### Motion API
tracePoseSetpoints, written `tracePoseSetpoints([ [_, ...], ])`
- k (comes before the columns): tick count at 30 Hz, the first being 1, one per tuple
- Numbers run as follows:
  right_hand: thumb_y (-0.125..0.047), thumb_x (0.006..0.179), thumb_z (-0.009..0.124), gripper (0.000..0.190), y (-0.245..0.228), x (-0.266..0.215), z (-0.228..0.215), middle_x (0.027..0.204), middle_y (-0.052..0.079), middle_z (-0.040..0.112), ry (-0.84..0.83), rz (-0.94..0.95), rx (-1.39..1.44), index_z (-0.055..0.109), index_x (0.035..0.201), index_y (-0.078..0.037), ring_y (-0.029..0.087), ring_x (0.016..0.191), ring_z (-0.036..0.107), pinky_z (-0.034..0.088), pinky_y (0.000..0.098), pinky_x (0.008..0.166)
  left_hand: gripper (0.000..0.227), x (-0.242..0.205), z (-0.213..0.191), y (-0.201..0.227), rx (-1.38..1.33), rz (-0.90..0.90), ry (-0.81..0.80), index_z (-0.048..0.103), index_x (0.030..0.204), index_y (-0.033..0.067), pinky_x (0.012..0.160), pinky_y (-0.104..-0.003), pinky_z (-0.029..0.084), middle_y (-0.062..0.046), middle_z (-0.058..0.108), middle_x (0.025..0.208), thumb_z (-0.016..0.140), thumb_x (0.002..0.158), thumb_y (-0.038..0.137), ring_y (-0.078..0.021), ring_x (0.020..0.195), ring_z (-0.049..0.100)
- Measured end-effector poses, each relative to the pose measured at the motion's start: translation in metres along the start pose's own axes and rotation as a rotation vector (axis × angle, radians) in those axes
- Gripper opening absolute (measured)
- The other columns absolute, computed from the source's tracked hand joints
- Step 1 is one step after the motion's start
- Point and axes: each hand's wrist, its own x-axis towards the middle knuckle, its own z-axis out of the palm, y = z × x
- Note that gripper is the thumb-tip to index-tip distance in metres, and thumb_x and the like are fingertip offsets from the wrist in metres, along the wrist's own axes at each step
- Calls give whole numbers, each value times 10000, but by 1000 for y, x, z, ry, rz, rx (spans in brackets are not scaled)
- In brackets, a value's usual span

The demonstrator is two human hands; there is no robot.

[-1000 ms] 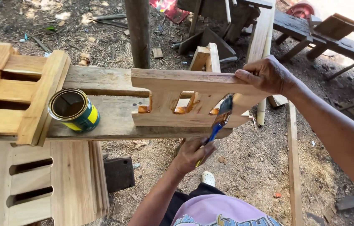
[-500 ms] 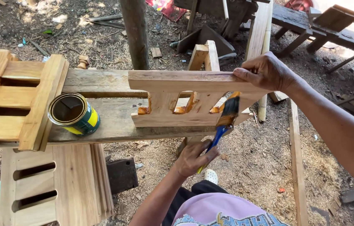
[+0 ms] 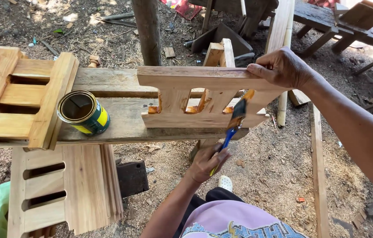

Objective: Applying varnish to wooden furniture components using a paintbrush.

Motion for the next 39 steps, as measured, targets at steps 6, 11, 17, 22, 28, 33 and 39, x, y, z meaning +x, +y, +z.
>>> tracePoseSetpoints([
  [6, -394, 1017, 637, 333, 2, -1, 3, 656, 52, 716, -1, 9, 16, 821, 1020, -117, 111, 504, 563, 473, 327, 487, 483, -13, -2, 1, 14, -18, 8, 543, 1314, 130, 749, -433, 606, -117, 671, 1077, 823, 922, 88, -229, 870, 719],
  [11, -394, 1031, 630, 344, 12, 5, 6, 727, 47, 737, 6, -60, 78, 802, 1045, -96, 85, 566, 618, 509, 305, 526, 337, 12, 6, 20, 0, -186, 66, 630, 1217, 32, 628, -351, 597, -176, 703, 1085, 797, 926, 4, -233, 821, 726],
  [17, -494, 1049, 520, 444, -2, 8, -3, 609, 81, 661, -121, 48, 46, 815, 1093, -165, 175, 515, 528, 437, 406, 529, 217, 17, 8, 46, -45, -324, 101, 645, 1146, 46, 709, -333, 659, -154, 748, 1061, 741, 962, -14, -250, 907, 778],
  [22, -601, 1037, 358, 582, 15, 19, 5, 1002, 109, 708, -244, -86, 28, 729, 1276, -221, 273, 862, 625, 484, 477, 765, 235, 46, 38, 56, 202, -416, 163, 669, 1140, 14, 644, -299, 650, -168, 752, 1000, 751, 924, -31, -215, 827, 784],
  [28, -607, 1011, 325, 596, 17, 30, -2, 1236, 129, 672, -417, -201, 170, 577, 1387, -219, 321, 1143, 613, 446, 498, 965, 215, 16, 83, 84, 258, -504, 209, 684, 1164, 13, 591, -253, 648, -129, 774, 991, 722, 953, 1, -162, 782, 786],
  [33, -539, 1043, 338, 550, 30, 51, 14, 1192, 154, 687, -416, -370, 267, 580, 1342, -145, 313, 1120, 634, 458, 484, 965, 168, 26, 137, 94, 677, -419, 306, 671, 1170, 27, 677, -271, 651, -131, 757, 1038, 688, 1007, 66, -181, 878, 773],
  [39, -496, 1061, 358, 513, 22, 35, 8, 1111, 141, 689, -431, -394, 321, 571, 1304, -98, 289, 1018, 652, 475, 469, 917, 146, 13, 193, 149, 633, -717, 389, 685, 1123, 17, 553, -224, 635, -81, 773, 873, 669, 994, 84, -141, 738, 790],
])
